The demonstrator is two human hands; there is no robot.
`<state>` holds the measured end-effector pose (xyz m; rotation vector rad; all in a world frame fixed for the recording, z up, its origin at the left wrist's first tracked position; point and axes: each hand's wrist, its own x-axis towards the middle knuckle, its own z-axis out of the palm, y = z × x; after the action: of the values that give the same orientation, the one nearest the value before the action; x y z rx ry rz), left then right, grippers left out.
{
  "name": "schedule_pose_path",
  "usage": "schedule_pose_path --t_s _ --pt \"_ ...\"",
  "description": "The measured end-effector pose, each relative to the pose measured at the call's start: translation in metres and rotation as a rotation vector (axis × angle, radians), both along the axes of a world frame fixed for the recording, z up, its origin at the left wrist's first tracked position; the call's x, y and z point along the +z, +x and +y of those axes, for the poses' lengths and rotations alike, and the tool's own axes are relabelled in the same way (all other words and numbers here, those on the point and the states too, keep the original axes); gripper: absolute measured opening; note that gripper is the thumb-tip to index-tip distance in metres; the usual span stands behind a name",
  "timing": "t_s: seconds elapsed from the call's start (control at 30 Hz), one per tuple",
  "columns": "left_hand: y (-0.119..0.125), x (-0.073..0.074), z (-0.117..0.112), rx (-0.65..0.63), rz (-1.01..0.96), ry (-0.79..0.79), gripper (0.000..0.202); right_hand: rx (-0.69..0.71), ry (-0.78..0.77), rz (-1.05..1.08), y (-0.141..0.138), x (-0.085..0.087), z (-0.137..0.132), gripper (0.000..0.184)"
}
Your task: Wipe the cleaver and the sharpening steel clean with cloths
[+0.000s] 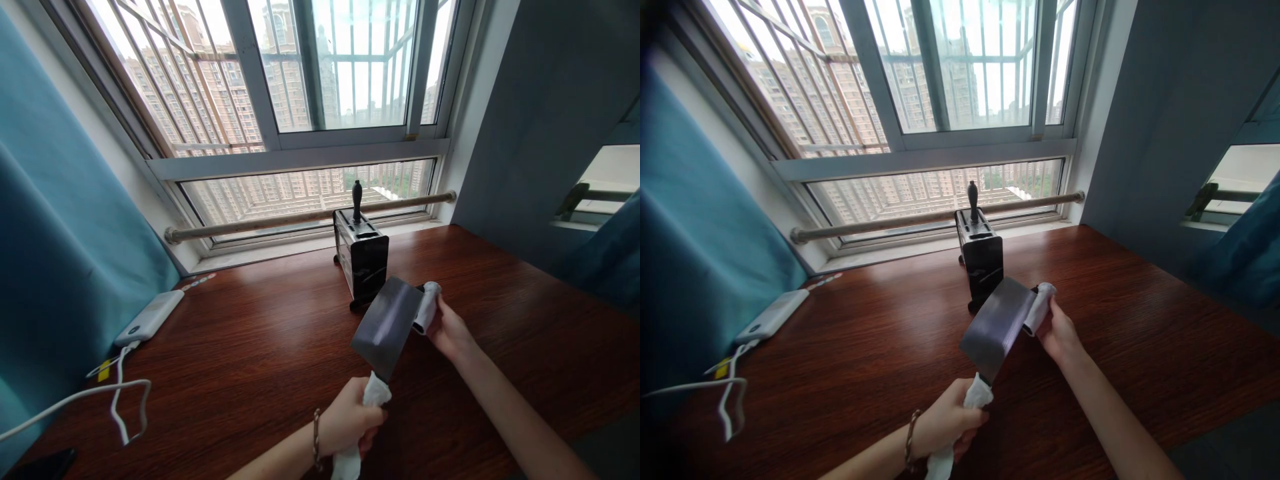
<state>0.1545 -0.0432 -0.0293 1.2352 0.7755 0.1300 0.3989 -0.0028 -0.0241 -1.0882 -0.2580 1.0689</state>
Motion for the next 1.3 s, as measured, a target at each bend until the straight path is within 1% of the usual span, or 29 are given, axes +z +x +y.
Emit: schedule_pose_path --t_s 0.03,0.07,0.1,0.17,0.27,0.33,0.4,0.5,0.57,0.7,0.8,0.83,0.87,0.9,0.93,0.97,1.0,1.03,1.07,1.1,1.17,1.2,1.23,1.27,1.3 --pt "0.000 0.000 0.000 0.005 -0.004 -0.004 0.020 0.071 0.042 0.206 -0.015 0.001 -0.008 0.023" --pt "0.000 0.000 0.000 0.010 -0.007 -0.007 0.020 0.109 0.028 0.340 -0.030 0.001 -0.016 0.022" --pt "0.000 0.000 -0.001 0.016 -0.009 -0.009 0.021 0.115 0.003 0.405 -0.045 0.000 -0.025 0.020" --pt "0.000 0.000 -0.001 0.033 -0.012 -0.013 0.021 0.145 -0.017 0.432 -0.070 -0.006 -0.041 0.018" --pt "0.001 -0.001 -0.001 0.048 -0.012 -0.024 0.017 0.243 0.020 0.373 -0.095 -0.017 -0.061 0.015" --pt "0.001 -0.002 -0.001 0.043 -0.007 -0.027 0.011 0.287 0.068 0.345 -0.103 -0.021 -0.070 0.024" --pt "0.001 -0.003 -0.001 0.040 -0.002 -0.024 0.010 0.332 0.107 0.325 -0.103 -0.020 -0.073 0.028" --pt "0.000 -0.002 0.000 0.029 0.003 -0.023 0.016 0.349 0.092 0.291 -0.088 -0.015 -0.067 0.027" --pt "0.000 -0.001 0.000 0.006 0.005 -0.027 0.020 0.273 0.063 0.277 -0.068 -0.010 -0.059 0.025" --pt "-0.002 0.003 0.000 -0.059 0.014 -0.017 0.018 0.054 0.033 0.302 -0.020 0.005 -0.043 0.014" --pt "-0.002 0.005 -0.001 -0.098 0.018 -0.009 0.016 -0.181 0.036 0.361 0.011 0.019 -0.038 0.017" --pt "-0.003 0.005 -0.001 -0.108 0.019 -0.008 0.016 -0.249 0.068 0.333 0.019 0.024 -0.039 0.017" --pt "-0.003 0.006 -0.001 -0.112 0.020 -0.008 0.016 -0.335 0.106 0.253 0.024 0.027 -0.041 0.013" --pt "-0.003 0.006 0.000 -0.113 0.021 -0.009 0.016 -0.437 0.138 0.114 0.028 0.029 -0.045 0.008" --pt "-0.003 0.006 0.000 -0.109 0.023 -0.010 0.016 -0.534 0.138 -0.088 0.028 0.029 -0.050 0.007" --pt "-0.003 0.006 0.001 -0.103 0.025 -0.012 0.017 -0.611 0.117 -0.336 0.026 0.029 -0.056 0.014" --pt "-0.003 0.006 0.002 -0.094 0.028 -0.015 0.017 -0.644 0.078 -0.614 0.021 0.028 -0.062 0.021" --pt "-0.003 0.005 0.003 -0.085 0.031 -0.017 0.017 -0.592 0.034 -0.895 0.013 0.026 -0.069 0.026" --pt "-0.003 0.005 0.004 -0.075 0.035 -0.019 0.018 -0.463 0.059 -1.148 0.003 0.024 -0.074 0.027" --pt "-0.003 0.004 0.004 -0.066 0.040 -0.019 0.018 -0.291 0.175 -1.326 -0.010 0.021 -0.079 0.026" --pt "-0.003 0.002 0.004 -0.044 0.057 -0.016 0.019 0.147 0.367 -1.551 -0.036 0.015 -0.085 0.033" --pt "-0.003 0.001 0.004 -0.028 0.069 -0.011 0.019 0.336 0.390 -1.647 -0.049 0.012 -0.086 0.037" --pt "-0.002 -0.001 0.003 -0.009 0.083 -0.007 0.019 0.463 0.396 -1.719 -0.059 0.010 -0.087 0.036" --pt "-0.002 -0.003 0.002 0.007 0.098 -0.003 0.017 0.542 0.392 -1.769 -0.067 0.009 -0.088 0.037" --pt "-0.001 -0.005 0.001 0.017 0.109 -0.004 0.014 0.593 0.387 -1.797 -0.073 0.009 -0.088 0.037"
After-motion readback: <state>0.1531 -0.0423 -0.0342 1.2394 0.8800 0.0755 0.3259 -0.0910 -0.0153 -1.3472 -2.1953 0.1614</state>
